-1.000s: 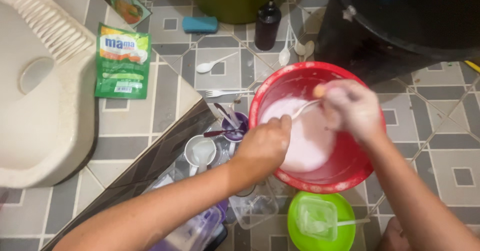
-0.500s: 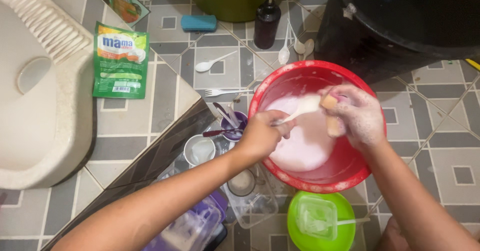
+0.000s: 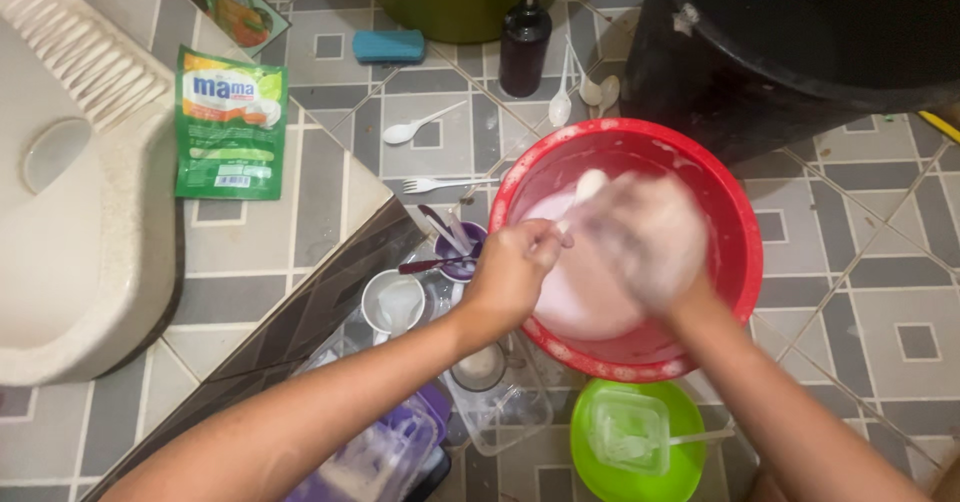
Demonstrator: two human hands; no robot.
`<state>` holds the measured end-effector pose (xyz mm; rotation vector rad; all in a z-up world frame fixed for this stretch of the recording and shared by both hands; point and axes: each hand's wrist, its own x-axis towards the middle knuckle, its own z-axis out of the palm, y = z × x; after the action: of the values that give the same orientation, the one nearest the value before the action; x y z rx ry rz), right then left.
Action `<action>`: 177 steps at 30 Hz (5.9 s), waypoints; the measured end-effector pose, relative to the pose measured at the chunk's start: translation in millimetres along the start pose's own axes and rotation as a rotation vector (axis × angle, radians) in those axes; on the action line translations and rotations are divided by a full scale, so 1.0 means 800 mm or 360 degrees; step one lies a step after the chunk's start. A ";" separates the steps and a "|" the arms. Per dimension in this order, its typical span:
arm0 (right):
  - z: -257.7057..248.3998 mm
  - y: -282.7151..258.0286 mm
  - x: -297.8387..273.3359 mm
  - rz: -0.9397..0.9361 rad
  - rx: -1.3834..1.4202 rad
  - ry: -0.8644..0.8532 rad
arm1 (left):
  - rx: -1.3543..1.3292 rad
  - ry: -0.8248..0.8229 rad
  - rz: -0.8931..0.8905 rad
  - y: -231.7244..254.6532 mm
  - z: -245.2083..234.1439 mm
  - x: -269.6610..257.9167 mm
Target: The person washes plastic spoons and forks by hand in a red basin filled with soapy water, using a sponge. They scrub each utensil individually and place the cleaned items into a purple cup on the floor.
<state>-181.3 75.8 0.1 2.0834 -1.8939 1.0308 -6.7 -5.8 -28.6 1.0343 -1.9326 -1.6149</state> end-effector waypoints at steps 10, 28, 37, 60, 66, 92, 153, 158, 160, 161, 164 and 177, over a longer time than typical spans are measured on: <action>-0.021 -0.029 0.020 0.0068 0.0009 0.0022 | 0.0016 0.0008 0.0125 -0.001 0.001 -0.001; -0.030 -0.023 0.010 0.0167 -0.0011 0.0065 | 0.0002 0.0017 0.0221 0.004 0.001 0.000; -0.020 -0.007 0.028 -0.0196 0.0057 -0.0007 | 0.0101 -0.0106 0.0212 0.006 -0.004 -0.007; 0.003 0.022 -0.002 0.0155 0.0524 -0.0192 | 0.0085 -0.0065 0.0223 0.012 0.003 -0.013; 0.018 0.066 0.001 0.1559 0.2450 0.0282 | -0.0001 -0.0082 0.0002 0.012 -0.002 -0.011; 0.076 0.002 0.014 0.1414 0.0800 0.0204 | 0.0252 -0.0096 0.0352 0.010 0.003 -0.039; 0.070 0.198 -0.071 0.0851 0.0354 -0.2591 | 0.0970 0.0212 0.0067 -0.223 0.153 0.439; 0.080 0.166 -0.006 0.0742 0.0346 -0.2506 | 0.0162 -0.0141 -0.0258 -0.121 0.047 0.386; 0.071 0.151 0.032 0.0712 0.0371 -0.2406 | -0.0423 -0.0256 -0.0346 -0.068 0.010 0.343; 0.064 0.144 0.050 0.0724 0.0411 -0.2358 | -0.0548 -0.0325 -0.0317 -0.044 -0.007 0.319; 0.033 0.123 0.081 0.0842 0.0732 -0.2049 | -0.0951 -0.0490 -0.0401 -0.001 -0.035 0.243; -0.060 0.028 0.021 0.0051 0.0353 0.0316 | -0.0144 -0.0118 0.0250 0.021 0.044 0.084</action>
<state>-220.7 83.1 38.0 1.9759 -1.7926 1.4556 -79.8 -33.1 -30.9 0.7774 -1.9163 -1.6562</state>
